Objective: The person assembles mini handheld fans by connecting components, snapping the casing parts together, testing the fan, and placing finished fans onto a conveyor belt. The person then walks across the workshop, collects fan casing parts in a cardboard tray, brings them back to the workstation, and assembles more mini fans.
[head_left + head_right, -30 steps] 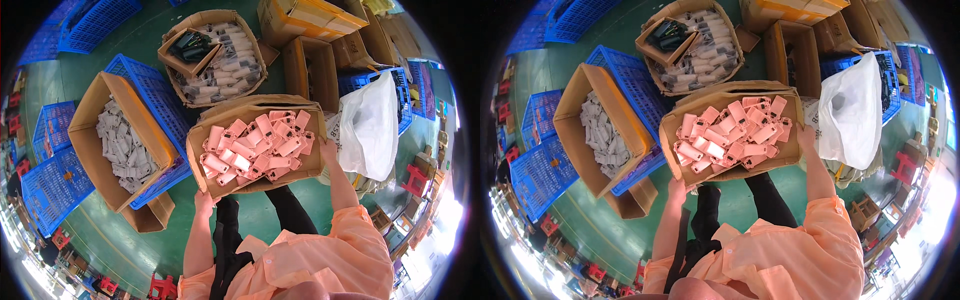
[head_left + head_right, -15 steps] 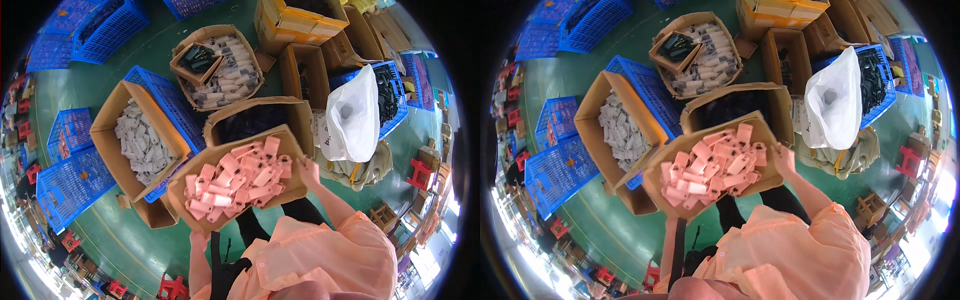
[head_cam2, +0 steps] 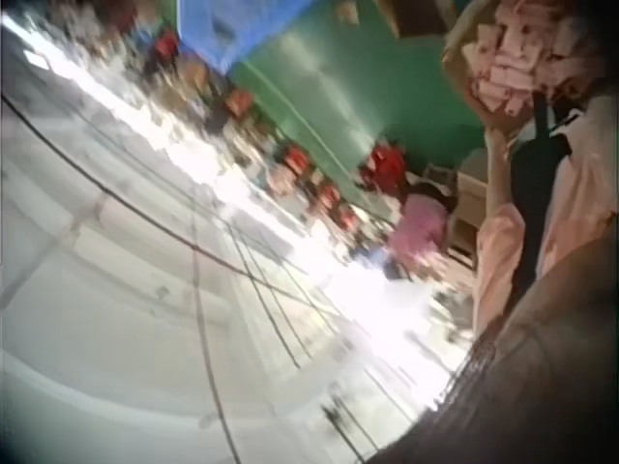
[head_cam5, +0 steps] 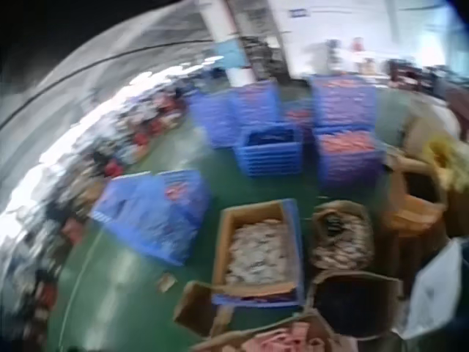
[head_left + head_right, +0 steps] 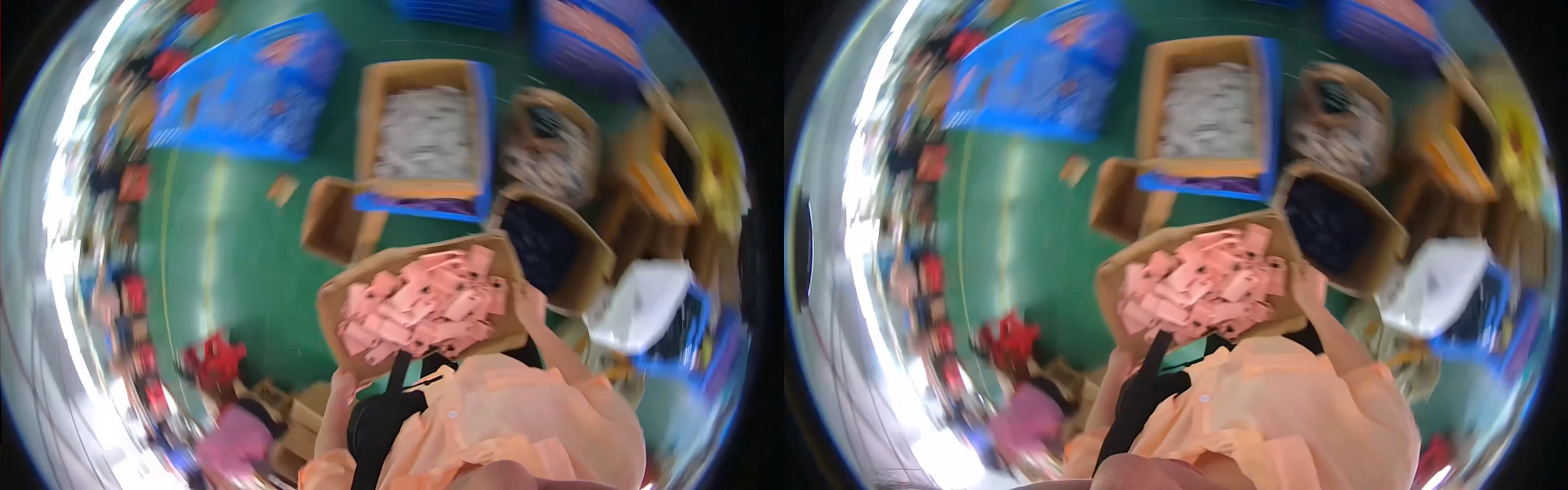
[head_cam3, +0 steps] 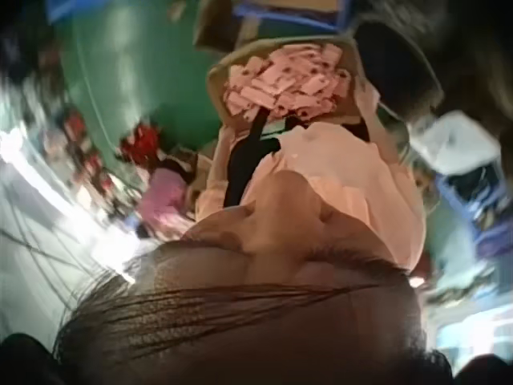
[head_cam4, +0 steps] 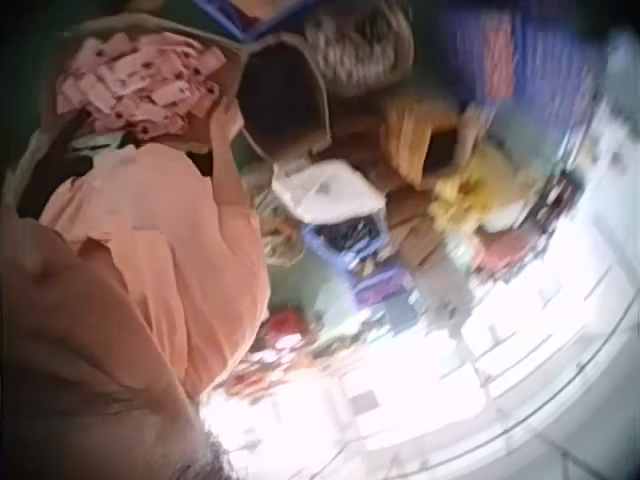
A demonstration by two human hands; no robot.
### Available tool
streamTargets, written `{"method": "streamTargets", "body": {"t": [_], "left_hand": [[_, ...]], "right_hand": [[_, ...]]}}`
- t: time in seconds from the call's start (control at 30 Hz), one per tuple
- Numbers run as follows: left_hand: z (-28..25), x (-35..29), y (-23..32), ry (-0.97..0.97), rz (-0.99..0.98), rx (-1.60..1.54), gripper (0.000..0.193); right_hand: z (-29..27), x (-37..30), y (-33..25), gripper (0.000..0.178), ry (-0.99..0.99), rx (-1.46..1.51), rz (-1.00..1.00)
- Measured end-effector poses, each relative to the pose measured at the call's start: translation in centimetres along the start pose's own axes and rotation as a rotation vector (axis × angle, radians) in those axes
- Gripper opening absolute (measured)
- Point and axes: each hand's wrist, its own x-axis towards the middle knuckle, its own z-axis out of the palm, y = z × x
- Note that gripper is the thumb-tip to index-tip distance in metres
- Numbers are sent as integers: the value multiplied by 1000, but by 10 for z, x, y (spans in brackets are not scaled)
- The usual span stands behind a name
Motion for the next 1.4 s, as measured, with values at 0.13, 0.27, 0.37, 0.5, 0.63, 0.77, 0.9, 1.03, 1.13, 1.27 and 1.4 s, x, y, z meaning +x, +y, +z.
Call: {"method": "streamTargets", "body": {"t": [0.13, 0.27, 0.37, 0.5, 0.63, 0.77, 0.9, 1.03, 1.13, 1.27, 1.4], "left_hand": [[-72, -81, 3, 129, 135, -128, 35], [-154, -94, -77, 488, 525, 524, 24], [-154, -180, -92, 395, 255, -119, 32], [-214, -230, -112, 487, 276, -276, 38], [-243, -261, -147, 575, 283, -472, 40], [-285, -255, -162, 642, 272, -629, 36], [-328, -231, -168, 774, 174, -728, 32], [-379, -207, -167, 873, -16, -737, 27], [-445, -187, -147, 742, 104, 397, 24], [-493, -195, -89, 932, 29, -904, 27], [-561, -182, -52, 1025, 29, -1034, 26]], "right_hand": [[-21, -48, -115, 35, -65, 63, -182], [-4, -108, -148, 42, -136, 42, -330], [-5, -151, -125, 45, -108, 21, -365], [46, -151, -200, 42, -224, -3, -611], [41, -226, -329, 42, -401, 9, -1054], [116, -226, -406, 41, -652, 213, -518], [207, -221, -481, 36, -622, 177, -912], [290, -253, -589, 34, -777, 7, -1024], [363, -249, -674, 40, -843, -83, -1097], [423, -247, -780, 40, -793, -151, -1073], [482, -261, -878, 43, -1013, -15, -1069]]}}
